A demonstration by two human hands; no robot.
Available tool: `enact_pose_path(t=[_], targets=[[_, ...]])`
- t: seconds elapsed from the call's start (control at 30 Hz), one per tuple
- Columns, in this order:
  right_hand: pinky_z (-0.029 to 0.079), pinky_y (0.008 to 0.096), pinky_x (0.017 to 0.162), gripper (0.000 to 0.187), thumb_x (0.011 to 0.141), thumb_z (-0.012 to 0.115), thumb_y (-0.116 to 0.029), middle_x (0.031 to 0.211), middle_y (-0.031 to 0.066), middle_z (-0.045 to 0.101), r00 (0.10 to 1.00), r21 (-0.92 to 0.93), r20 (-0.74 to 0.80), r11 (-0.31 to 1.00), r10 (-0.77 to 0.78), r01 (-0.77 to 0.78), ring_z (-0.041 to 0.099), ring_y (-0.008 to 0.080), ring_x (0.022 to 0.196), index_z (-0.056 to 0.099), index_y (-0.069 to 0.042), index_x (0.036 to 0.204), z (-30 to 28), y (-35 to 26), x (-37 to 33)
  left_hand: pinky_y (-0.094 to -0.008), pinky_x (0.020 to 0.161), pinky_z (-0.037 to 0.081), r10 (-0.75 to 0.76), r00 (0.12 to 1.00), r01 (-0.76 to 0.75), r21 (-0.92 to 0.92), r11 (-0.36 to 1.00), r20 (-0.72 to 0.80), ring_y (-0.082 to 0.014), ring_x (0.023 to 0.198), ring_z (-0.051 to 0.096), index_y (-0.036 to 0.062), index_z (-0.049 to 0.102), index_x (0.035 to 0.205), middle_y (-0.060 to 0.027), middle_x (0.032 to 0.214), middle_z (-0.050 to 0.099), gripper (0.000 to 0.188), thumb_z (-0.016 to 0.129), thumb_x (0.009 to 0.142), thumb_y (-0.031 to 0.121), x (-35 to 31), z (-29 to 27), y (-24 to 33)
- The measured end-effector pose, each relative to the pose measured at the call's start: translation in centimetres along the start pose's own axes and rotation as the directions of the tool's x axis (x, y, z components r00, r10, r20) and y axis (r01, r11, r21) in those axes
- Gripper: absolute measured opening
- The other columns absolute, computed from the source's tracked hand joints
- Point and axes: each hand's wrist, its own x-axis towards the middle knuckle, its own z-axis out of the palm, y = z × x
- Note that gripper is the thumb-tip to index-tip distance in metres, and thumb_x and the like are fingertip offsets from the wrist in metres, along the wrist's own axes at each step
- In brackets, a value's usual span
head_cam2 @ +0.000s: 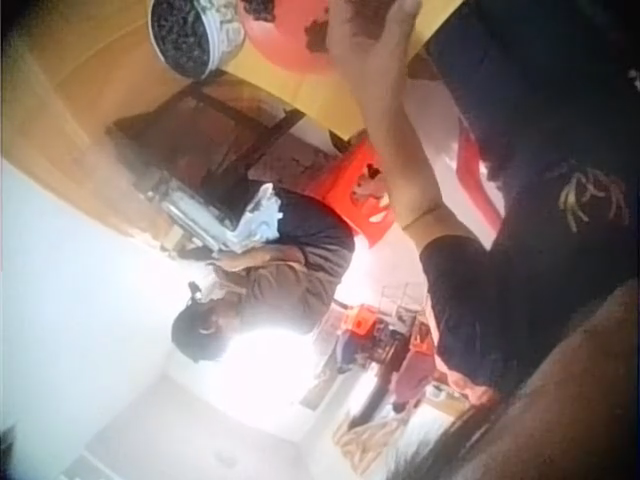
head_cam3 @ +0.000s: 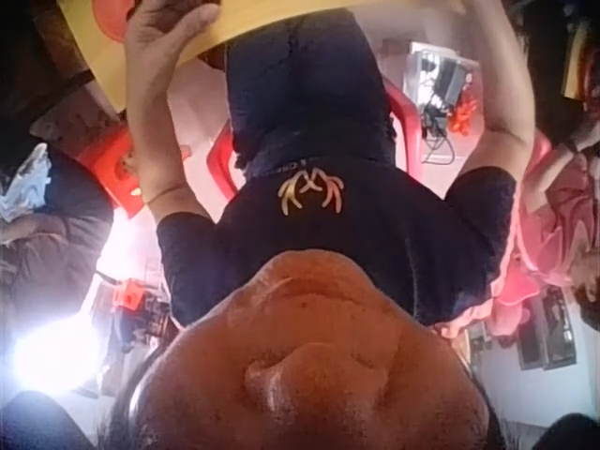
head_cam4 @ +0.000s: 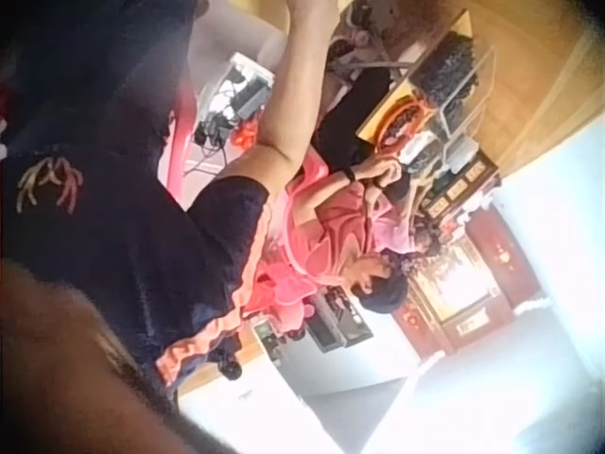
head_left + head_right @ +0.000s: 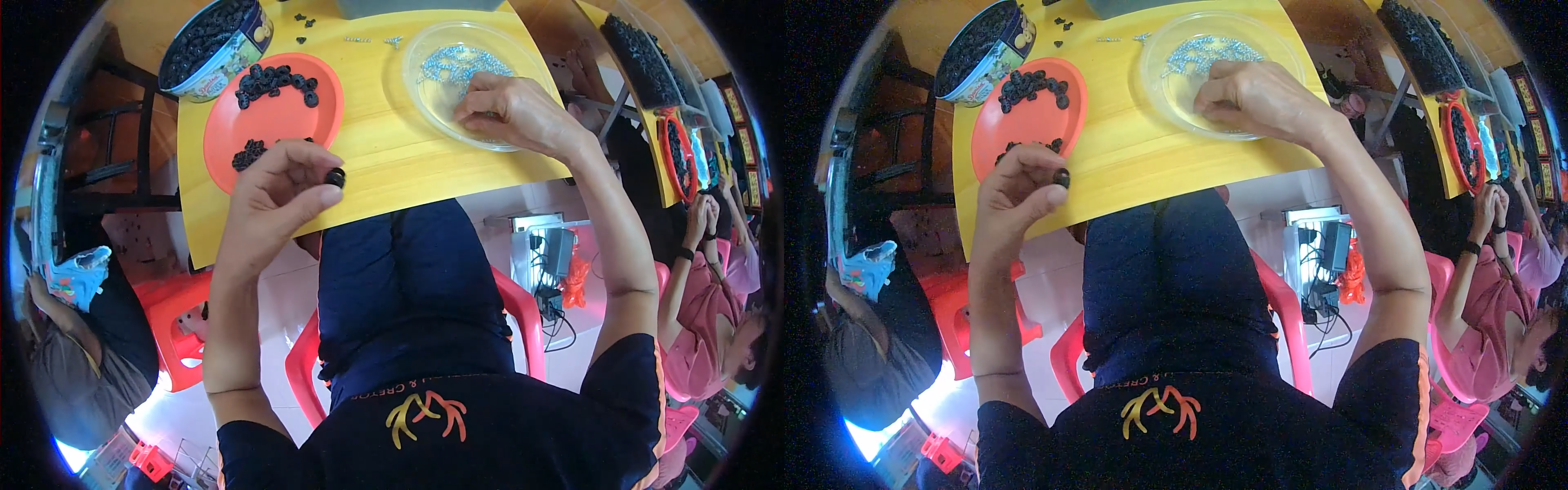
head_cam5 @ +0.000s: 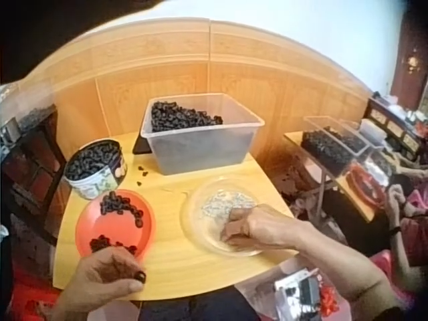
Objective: The person assembles small plastic parts by repeatedly picking pieces from a plate on the table and joining them together by hand.
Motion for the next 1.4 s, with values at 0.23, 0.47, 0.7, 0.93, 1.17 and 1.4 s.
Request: enact_pose_path(t=[0.23,0.47,0.7,0.93,1.17,1.4], targets=[[0.049,0.0382,0.069,0.011,0.081,0.066,-0.010,0.087,0.0098,0.062,0.998,-0.036,-0.052,0.998,-0.047,0.045,0.063,0.0305,0.076,0.067,-0.004,0.091,1.0,0.4,1.4,-0.0203,0.075,0.045,-0.110,0.989,0.124,-0.160,0.979,0.096,-0.0055,0.084,0.055,0.0027,0.062,0.105,0.0002,0.093,0.061,0.025,0.070,0.081,0.000,0.5,2.5,-1.2],[0.050,0.0408,0.074,0.012,0.081,0.061,-0.012,0.089,0.0128,0.064,0.993,0.014,-0.119,1.000,-0.008,0.010,0.063,0.0323,0.081,0.066,-0.005,0.089,1.7,0.4,2.9,-0.0200,0.075,0.046,-0.107,0.977,0.147,-0.216,0.965,0.186,-0.0053,0.084,0.057,0.0025,0.063,0.103,0.0010,0.091,0.061,0.023,0.071,0.081,0.003,1.4,4.2,-2.2],[0.051,0.0368,0.074,0.016,0.086,0.063,-0.014,0.089,0.0145,0.068,0.944,0.095,-0.287,0.985,0.163,-0.142,0.066,0.0295,0.081,0.067,-0.005,0.098,-0.4,2.1,2.5,-0.0211,0.076,0.047,-0.099,0.980,0.134,-0.207,0.969,0.171,-0.0056,0.084,0.057,0.0028,0.063,0.101,0.0010,0.092,0.060,0.022,0.072,0.081,0.006,1.5,4.0,-2.5],[0.050,0.0366,0.076,0.014,0.080,0.066,-0.014,0.089,0.0125,0.068,0.996,0.055,-0.055,0.996,0.071,-0.068,0.065,0.0290,0.082,0.069,-0.006,0.092,-0.3,1.8,1.9,-0.0222,0.078,0.046,-0.154,0.976,0.183,-0.199,0.963,0.154,-0.0060,0.085,0.056,0.0035,0.063,0.100,0.0012,0.092,0.060,0.020,0.072,0.082,0.007,1.2,3.8,-2.9],[0.050,0.0366,0.071,0.012,0.079,0.068,-0.012,0.087,0.0116,0.064,0.999,-0.056,-0.054,0.998,-0.010,0.007,0.063,0.0312,0.078,0.067,-0.004,0.088,1.4,-0.2,2.5,-0.0226,0.079,0.046,-0.165,0.974,0.195,-0.209,0.958,0.154,-0.0067,0.086,0.057,0.0032,0.063,0.101,0.0007,0.094,0.060,0.022,0.072,0.082,0.007,1.4,4.3,-3.0],[0.049,0.0293,0.069,0.019,0.090,0.062,-0.017,0.085,0.0052,0.067,0.918,0.471,-0.283,0.874,0.276,-0.117,0.063,0.0152,0.075,0.066,-0.002,0.101,0.8,-1.2,2.3,-0.0250,0.074,0.048,-0.074,0.996,0.083,-0.228,0.970,0.047,-0.0116,0.086,0.061,0.0031,0.058,0.102,-0.0058,0.097,0.064,0.022,0.069,0.082,0.004,2.0,4.5,-2.8]])
